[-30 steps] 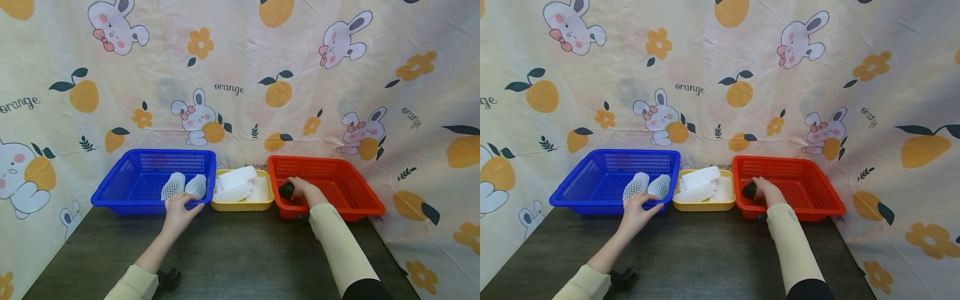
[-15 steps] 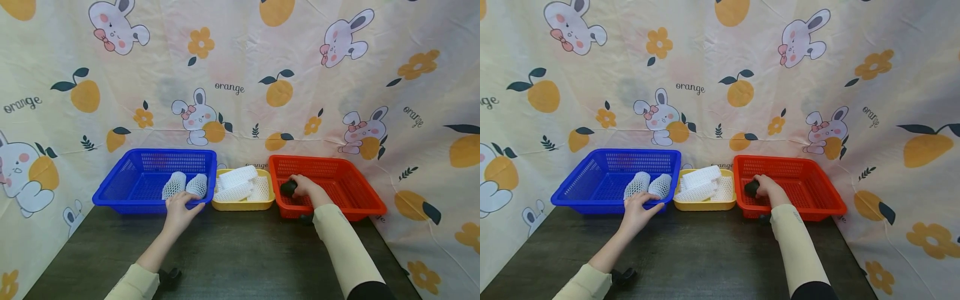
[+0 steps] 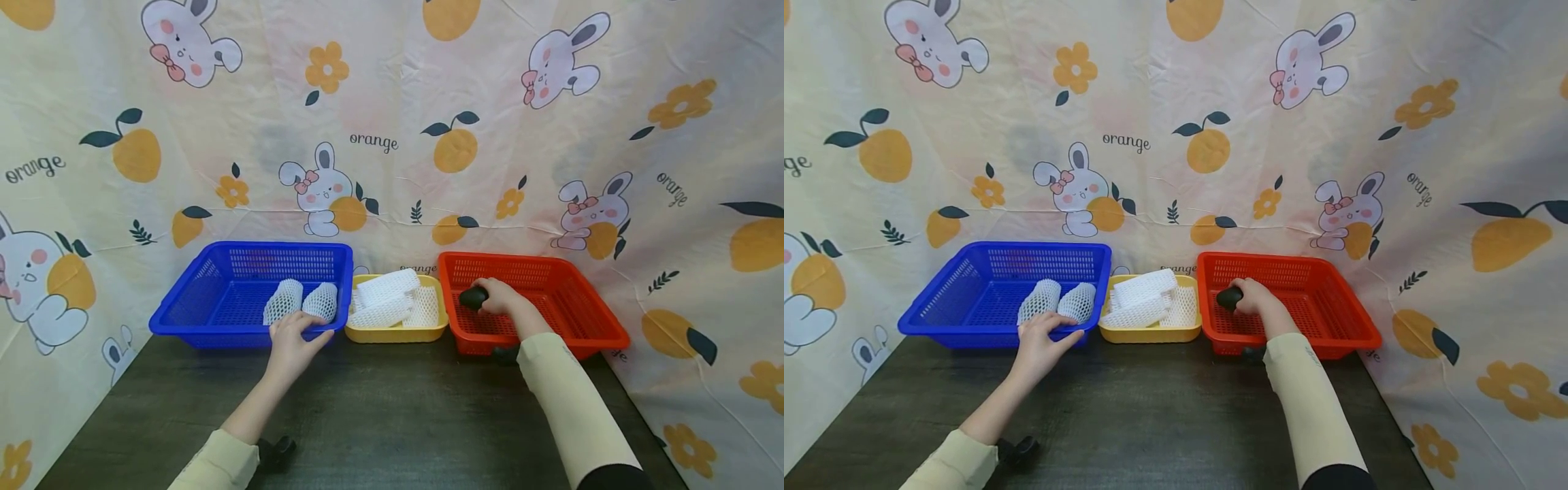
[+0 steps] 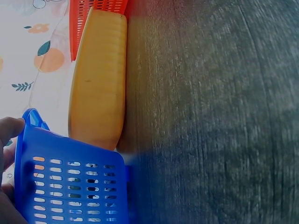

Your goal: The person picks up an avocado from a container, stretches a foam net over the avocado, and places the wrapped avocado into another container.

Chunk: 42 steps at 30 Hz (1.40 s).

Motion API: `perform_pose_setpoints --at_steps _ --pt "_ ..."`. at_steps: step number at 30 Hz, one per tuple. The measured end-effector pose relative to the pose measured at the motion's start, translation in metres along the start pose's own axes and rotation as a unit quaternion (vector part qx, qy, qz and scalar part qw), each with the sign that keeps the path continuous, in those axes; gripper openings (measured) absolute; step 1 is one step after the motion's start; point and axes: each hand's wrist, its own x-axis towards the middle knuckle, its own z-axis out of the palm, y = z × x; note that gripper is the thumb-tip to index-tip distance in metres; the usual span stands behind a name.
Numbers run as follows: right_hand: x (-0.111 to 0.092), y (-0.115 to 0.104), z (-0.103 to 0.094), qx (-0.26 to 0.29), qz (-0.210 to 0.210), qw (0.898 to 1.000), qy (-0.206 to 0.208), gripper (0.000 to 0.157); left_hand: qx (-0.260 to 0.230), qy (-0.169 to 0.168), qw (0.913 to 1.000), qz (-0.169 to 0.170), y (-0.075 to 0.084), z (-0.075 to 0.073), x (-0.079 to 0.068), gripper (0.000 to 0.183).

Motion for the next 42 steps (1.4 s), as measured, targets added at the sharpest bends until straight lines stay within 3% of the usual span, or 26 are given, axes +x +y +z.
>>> perform_pose_setpoints --at_steps 20,42 --pt "-0.025 -0.011 -0.017 -0.010 -0.040 0.997 0.062 0.058 0.005 -0.001 1.0000 0.001 0.001 0.000 0.001 0.021" --pt "-0.053 -0.028 -0.028 0.008 -0.066 0.993 0.099 0.058 0.000 0.003 0.9999 0.010 0.000 0.000 0.000 0.022"
